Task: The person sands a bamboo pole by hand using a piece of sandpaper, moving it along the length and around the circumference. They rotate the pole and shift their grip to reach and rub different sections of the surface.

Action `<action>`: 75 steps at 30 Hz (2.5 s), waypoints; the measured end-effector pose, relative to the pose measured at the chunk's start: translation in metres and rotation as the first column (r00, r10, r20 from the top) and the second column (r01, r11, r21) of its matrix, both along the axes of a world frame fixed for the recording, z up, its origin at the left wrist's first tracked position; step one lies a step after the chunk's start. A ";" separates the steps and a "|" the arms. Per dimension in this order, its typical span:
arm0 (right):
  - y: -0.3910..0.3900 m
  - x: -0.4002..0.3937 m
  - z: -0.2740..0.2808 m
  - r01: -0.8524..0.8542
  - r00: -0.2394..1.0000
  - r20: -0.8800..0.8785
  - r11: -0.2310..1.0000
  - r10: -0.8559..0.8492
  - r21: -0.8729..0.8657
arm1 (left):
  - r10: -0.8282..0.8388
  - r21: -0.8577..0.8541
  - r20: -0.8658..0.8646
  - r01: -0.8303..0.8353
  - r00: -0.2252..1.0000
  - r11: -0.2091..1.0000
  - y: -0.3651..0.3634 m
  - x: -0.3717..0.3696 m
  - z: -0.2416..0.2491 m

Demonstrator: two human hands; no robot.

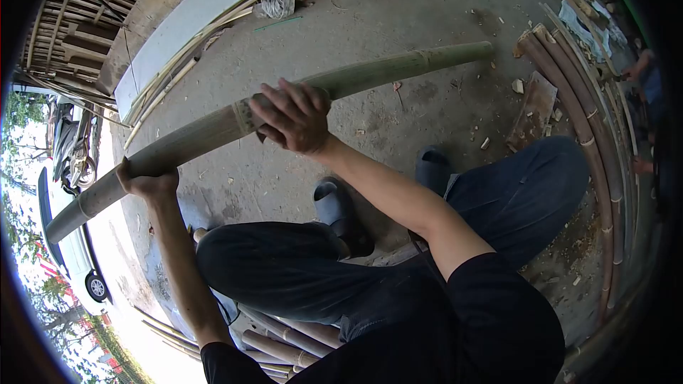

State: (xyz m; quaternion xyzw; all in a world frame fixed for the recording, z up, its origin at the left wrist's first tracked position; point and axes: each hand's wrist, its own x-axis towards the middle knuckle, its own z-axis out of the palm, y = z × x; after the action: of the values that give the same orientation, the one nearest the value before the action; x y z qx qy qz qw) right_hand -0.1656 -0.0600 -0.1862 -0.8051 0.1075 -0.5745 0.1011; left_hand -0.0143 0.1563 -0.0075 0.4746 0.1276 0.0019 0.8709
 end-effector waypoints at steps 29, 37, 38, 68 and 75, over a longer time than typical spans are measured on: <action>-0.288 -0.124 -0.059 0.208 0.643 -0.661 0.742 0.387 0.637 | 0.017 -0.140 0.161 0.006 0.987 0.990 -0.009 -0.010 0.004; -0.075 -0.006 0.105 -0.333 0.429 -0.527 0.670 0.734 0.663 | -0.013 -0.073 0.281 0.035 0.959 0.997 -0.015 -0.018 0.015; -0.040 0.002 0.147 -0.300 0.278 -0.603 0.664 0.748 0.685 | -0.044 -0.067 0.292 0.066 0.955 0.996 -0.006 -0.013 0.011; -0.005 0.007 0.068 -0.343 0.881 -0.227 0.892 0.415 0.295 | 0.030 -0.102 -0.001 -0.030 1.000 0.994 0.016 0.001 -0.011; -0.275 -0.125 -0.109 0.105 0.872 -0.477 0.907 0.113 0.408 | 0.099 -0.133 -0.032 -0.102 0.995 0.986 0.005 0.005 -0.017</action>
State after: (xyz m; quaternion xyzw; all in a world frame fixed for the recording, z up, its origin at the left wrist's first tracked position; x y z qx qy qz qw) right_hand -0.2902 -0.3354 -0.2954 -0.8832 0.2492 -0.3145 0.2428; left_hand -0.0097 0.1609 -0.0243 0.4078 0.1620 0.0313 0.8980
